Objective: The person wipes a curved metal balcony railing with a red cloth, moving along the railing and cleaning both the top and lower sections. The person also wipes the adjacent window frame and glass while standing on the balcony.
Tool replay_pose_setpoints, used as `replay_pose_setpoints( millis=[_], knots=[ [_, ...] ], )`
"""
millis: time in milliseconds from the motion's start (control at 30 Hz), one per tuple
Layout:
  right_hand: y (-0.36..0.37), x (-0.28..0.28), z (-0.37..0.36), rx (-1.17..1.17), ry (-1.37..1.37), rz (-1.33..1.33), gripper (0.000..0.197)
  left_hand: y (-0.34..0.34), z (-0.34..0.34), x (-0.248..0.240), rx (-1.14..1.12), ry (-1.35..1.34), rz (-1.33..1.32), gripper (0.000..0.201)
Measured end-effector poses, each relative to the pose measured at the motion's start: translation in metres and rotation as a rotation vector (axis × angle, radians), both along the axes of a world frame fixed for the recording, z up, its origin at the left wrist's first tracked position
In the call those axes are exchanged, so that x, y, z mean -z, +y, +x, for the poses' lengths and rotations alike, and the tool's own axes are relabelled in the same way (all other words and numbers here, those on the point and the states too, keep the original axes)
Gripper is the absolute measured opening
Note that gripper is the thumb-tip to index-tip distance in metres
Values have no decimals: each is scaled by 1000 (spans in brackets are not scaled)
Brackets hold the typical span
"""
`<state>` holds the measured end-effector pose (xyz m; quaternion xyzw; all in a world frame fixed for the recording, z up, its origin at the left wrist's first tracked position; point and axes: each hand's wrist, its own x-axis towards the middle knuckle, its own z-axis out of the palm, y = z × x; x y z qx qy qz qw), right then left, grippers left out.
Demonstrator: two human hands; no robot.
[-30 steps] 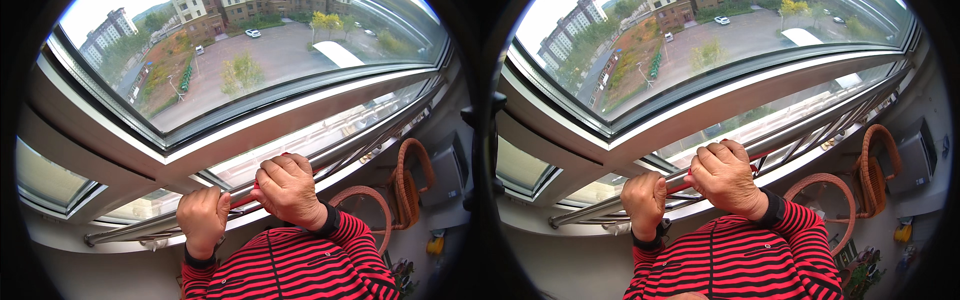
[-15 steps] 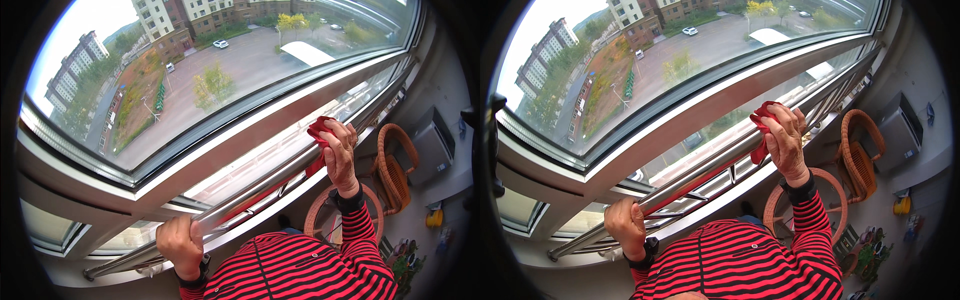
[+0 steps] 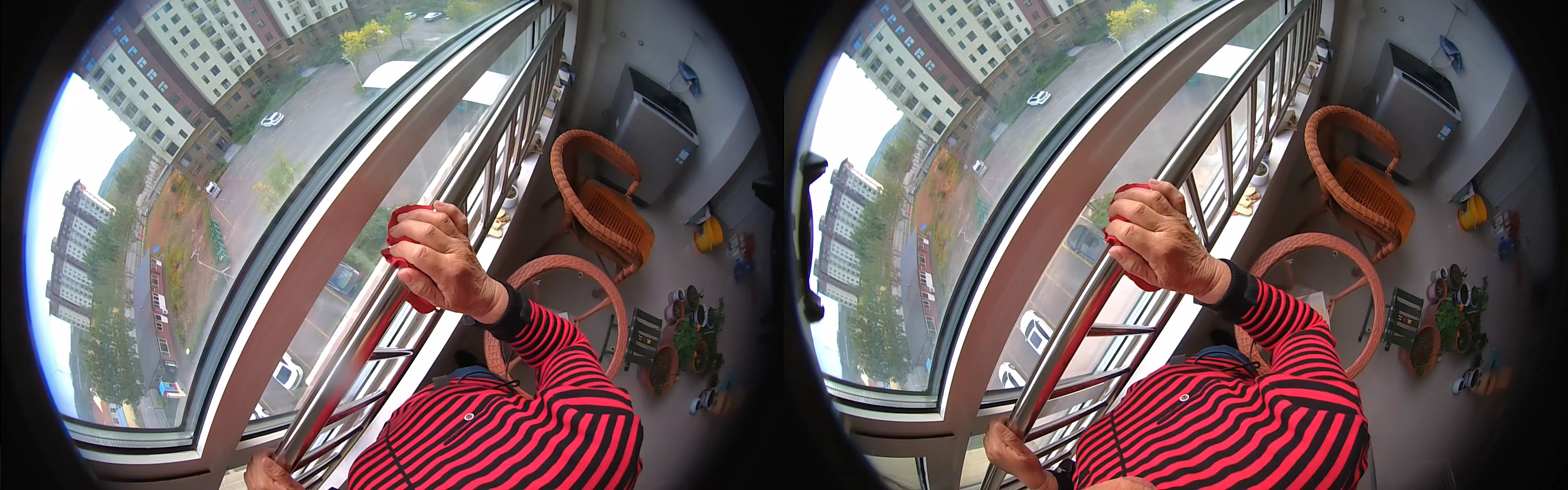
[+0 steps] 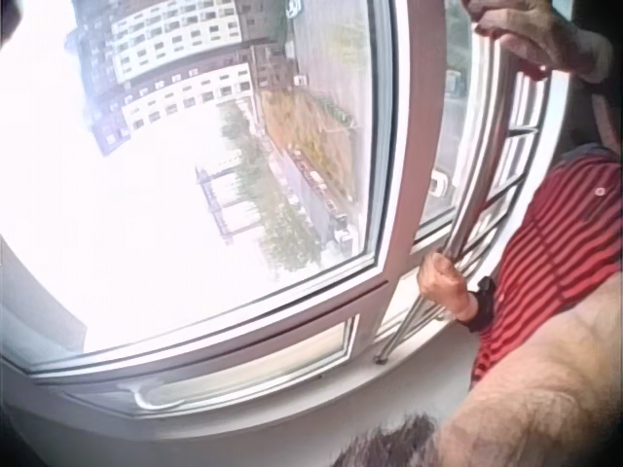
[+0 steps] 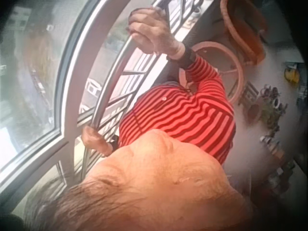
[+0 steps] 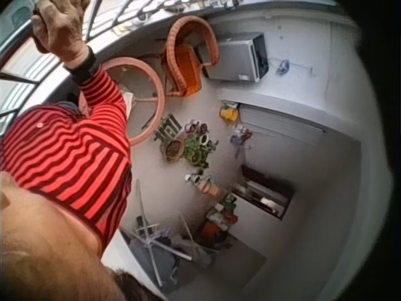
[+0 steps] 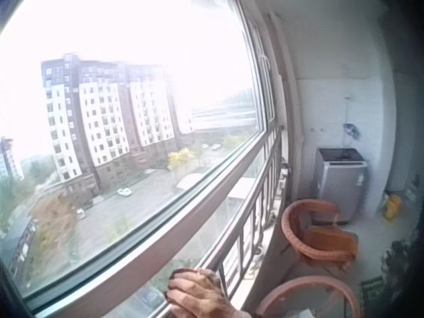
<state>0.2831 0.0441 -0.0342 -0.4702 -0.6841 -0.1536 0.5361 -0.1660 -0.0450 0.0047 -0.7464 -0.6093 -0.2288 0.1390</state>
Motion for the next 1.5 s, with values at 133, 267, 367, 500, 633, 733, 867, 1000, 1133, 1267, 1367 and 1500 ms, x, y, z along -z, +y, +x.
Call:
replay_pose_setpoints(
  millis=[133, 267, 367, 500, 633, 733, 867, 1000, 1133, 1267, 1367, 1500],
  knots=[
    [15, 4, 40, 28, -31, -34, 13, -5, -2, -6, 12, -28, -58, 49],
    [38, 3, 116, 119, 19, 13, 10, -6, -3, -7, 4, -66, -58, 48],
    [58, 4, 187, 219, 55, -16, 24, -7, -2, -7, -26, -71, -88, 48],
    [87, 5, 293, 312, -6, -166, 41, -7, 4, -11, -30, -78, -98, 48],
    [120, 12, 373, 227, 275, -222, 45, -9, 12, -18, -81, -69, -142, 49],
    [141, 14, 422, 288, 331, -261, 46, -9, 18, -22, -126, -74, -155, 50],
    [161, 16, 451, 382, 376, -262, 36, -7, 22, -22, -133, -94, -136, 49],
    [154, 22, 431, 481, 181, -87, 30, -2, 20, -18, -101, -99, -117, 48],
    [125, 34, 364, 381, 277, 0, 31, -5, 15, -14, -82, -99, -105, 47],
    [94, 39, 275, 328, 235, 57, 28, -2, 15, -7, -105, -127, -44, 51],
    [72, 42, 211, 223, 325, 103, 25, 4, 15, 0, -124, -101, 20, 55],
    [24, 33, 153, 125, 209, -85, 44, 3, 15, 1, -68, -109, -10, 51]
  ],
)
